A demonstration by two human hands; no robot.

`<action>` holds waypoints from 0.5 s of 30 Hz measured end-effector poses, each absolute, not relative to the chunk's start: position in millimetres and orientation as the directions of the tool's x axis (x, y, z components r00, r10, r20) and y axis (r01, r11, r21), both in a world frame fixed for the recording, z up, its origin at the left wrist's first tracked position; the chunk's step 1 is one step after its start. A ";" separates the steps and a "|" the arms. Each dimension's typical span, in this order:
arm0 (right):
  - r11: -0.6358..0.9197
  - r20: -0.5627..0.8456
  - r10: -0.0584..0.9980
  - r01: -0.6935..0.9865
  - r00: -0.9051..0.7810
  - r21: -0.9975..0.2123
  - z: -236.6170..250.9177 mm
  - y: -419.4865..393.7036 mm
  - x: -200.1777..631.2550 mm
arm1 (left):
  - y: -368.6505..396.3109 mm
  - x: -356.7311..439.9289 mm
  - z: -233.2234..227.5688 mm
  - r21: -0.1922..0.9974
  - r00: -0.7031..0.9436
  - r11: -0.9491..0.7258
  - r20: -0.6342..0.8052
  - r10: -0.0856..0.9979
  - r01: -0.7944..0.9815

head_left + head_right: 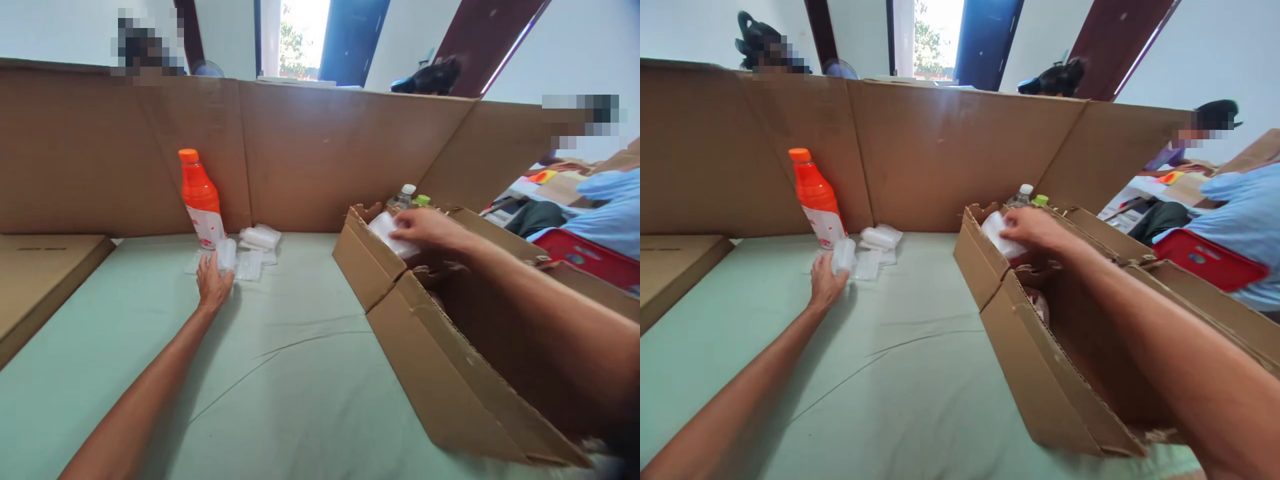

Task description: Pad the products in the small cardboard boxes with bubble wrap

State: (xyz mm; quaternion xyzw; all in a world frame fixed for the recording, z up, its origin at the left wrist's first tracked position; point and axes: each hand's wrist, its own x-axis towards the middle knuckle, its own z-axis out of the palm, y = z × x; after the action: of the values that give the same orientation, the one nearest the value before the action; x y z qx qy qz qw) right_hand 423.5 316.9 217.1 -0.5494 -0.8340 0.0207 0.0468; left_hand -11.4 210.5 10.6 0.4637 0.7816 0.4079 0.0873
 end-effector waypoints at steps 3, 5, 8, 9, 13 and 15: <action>0.284 0.380 0.905 0.937 -0.192 -0.202 261.8 292.5 409.8 | 203.2 -9.7 -5.2 0.680 -0.495 0.211 0.253 0.831 0.702; 0.372 0.455 0.871 0.855 -0.186 -0.363 280.7 275.7 376.6 | 203.1 -6.4 -9.7 0.666 -0.476 0.197 0.266 0.838 0.720; 0.474 0.360 0.876 0.713 -0.322 -0.516 273.5 272.7 300.4 | 206.0 -2.1 -6.9 0.647 -0.485 0.188 0.317 0.815 0.739; 0.475 0.318 0.880 0.678 -0.353 -0.561 263.4 278.8 272.5 | 207.6 -1.8 -3.6 0.639 -0.487 0.180 0.343 0.803 0.748; 0.376 0.145 0.903 0.584 -0.404 -0.719 218.7 311.2 180.3 | 221.8 -7.7 16.7 0.575 -0.428 0.116 0.443 0.788 0.810; 0.325 0.088 0.906 0.549 -0.414 -0.770 208.1 314.9 160.0 | 234.4 -11.9 25.1 0.524 -0.364 0.085 0.456 0.812 0.847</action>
State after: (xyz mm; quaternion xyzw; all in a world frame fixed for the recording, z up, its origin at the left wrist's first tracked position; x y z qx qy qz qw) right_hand 160.0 314.9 208.1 -0.4726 -0.7699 0.3376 0.2644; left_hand -11.9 234.4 25.1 0.5635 0.7362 0.3741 -0.0234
